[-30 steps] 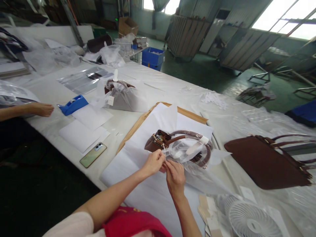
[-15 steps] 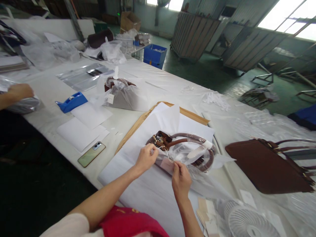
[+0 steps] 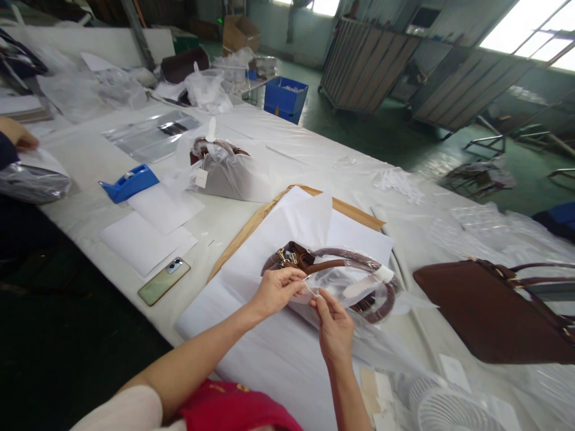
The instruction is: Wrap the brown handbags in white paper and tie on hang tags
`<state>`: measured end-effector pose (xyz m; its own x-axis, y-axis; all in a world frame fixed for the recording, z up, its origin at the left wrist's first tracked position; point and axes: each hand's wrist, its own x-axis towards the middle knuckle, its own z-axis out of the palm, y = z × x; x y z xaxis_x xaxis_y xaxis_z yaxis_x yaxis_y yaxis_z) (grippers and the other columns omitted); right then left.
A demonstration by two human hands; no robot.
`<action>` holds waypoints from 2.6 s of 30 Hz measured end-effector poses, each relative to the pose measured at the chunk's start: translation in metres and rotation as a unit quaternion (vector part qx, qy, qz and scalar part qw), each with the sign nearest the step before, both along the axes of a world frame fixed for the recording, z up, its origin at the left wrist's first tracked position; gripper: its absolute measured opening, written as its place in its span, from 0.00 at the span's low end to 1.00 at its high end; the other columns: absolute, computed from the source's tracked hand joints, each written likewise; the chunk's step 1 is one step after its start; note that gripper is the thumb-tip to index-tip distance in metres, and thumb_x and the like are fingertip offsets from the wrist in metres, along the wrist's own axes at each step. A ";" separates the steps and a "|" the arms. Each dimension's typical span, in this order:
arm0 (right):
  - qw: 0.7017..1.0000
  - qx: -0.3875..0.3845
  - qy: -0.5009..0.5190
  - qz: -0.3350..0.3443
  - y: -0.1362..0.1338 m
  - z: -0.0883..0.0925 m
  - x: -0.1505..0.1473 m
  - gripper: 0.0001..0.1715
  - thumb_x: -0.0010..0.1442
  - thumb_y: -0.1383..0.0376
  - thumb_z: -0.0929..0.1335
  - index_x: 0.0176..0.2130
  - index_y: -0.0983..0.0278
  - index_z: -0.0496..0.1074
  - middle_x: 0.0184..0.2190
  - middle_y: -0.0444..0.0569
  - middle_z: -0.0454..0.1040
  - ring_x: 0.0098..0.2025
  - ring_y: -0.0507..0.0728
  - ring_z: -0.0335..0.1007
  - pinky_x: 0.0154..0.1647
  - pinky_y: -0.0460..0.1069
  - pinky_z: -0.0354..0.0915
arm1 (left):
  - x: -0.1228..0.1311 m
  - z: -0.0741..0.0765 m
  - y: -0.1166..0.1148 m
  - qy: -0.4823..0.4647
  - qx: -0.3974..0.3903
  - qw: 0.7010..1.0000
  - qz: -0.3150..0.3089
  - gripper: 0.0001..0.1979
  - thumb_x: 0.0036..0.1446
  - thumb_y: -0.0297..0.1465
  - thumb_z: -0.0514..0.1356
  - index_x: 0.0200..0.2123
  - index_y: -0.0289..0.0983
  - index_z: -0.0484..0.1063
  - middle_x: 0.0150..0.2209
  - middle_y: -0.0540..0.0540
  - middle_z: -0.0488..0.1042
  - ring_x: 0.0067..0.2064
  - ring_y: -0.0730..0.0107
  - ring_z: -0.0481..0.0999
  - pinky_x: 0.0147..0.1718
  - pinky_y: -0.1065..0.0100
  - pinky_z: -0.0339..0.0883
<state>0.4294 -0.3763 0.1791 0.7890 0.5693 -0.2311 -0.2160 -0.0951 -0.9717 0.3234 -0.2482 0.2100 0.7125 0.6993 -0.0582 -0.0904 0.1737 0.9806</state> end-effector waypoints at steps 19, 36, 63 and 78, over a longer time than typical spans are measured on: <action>0.997 0.027 -0.053 0.058 0.018 0.013 -0.001 0.17 0.54 0.54 0.72 0.37 0.65 0.75 0.27 0.46 0.74 0.30 0.53 0.68 0.36 0.49 0.66 | -0.002 0.007 0.007 0.080 0.167 0.983 -0.020 0.08 0.56 0.32 0.59 0.32 0.35 0.78 0.31 0.48 0.77 0.30 0.75 0.72 0.30 0.75 0.63; 0.996 0.011 -0.048 0.078 0.023 0.021 -0.005 0.17 0.53 0.54 0.73 0.36 0.66 0.76 0.26 0.46 0.74 0.30 0.52 0.68 0.36 0.48 0.67 | -0.001 0.004 0.001 0.096 0.166 0.981 -0.034 0.06 0.56 0.29 0.59 0.31 0.35 0.76 0.29 0.52 0.77 0.29 0.77 0.73 0.29 0.77 0.63; 0.982 0.106 0.152 0.041 0.027 0.014 -0.008 0.17 0.44 0.58 0.79 0.33 0.64 0.78 0.28 0.43 0.75 0.30 0.47 0.67 0.36 0.41 0.66 | 0.002 -0.002 0.001 0.075 0.225 0.971 -0.025 0.07 0.59 0.30 0.58 0.31 0.36 0.73 0.30 0.51 0.76 0.32 0.76 0.73 0.33 0.75 0.63; 0.983 0.101 0.149 0.033 0.028 0.013 -0.010 0.17 0.45 0.59 0.78 0.34 0.65 0.77 0.29 0.45 0.75 0.31 0.49 0.68 0.37 0.44 0.68 | 0.002 -0.001 -0.001 0.085 0.231 0.969 -0.015 0.07 0.59 0.30 0.57 0.30 0.36 0.74 0.30 0.51 0.76 0.32 0.76 0.73 0.34 0.75 0.64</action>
<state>0.4198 -0.3483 0.1922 0.6627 0.6751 -0.3240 -0.4943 0.0693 -0.8666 0.3255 -0.2489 0.2091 0.7410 0.6575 0.1367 0.0785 -0.2869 0.9548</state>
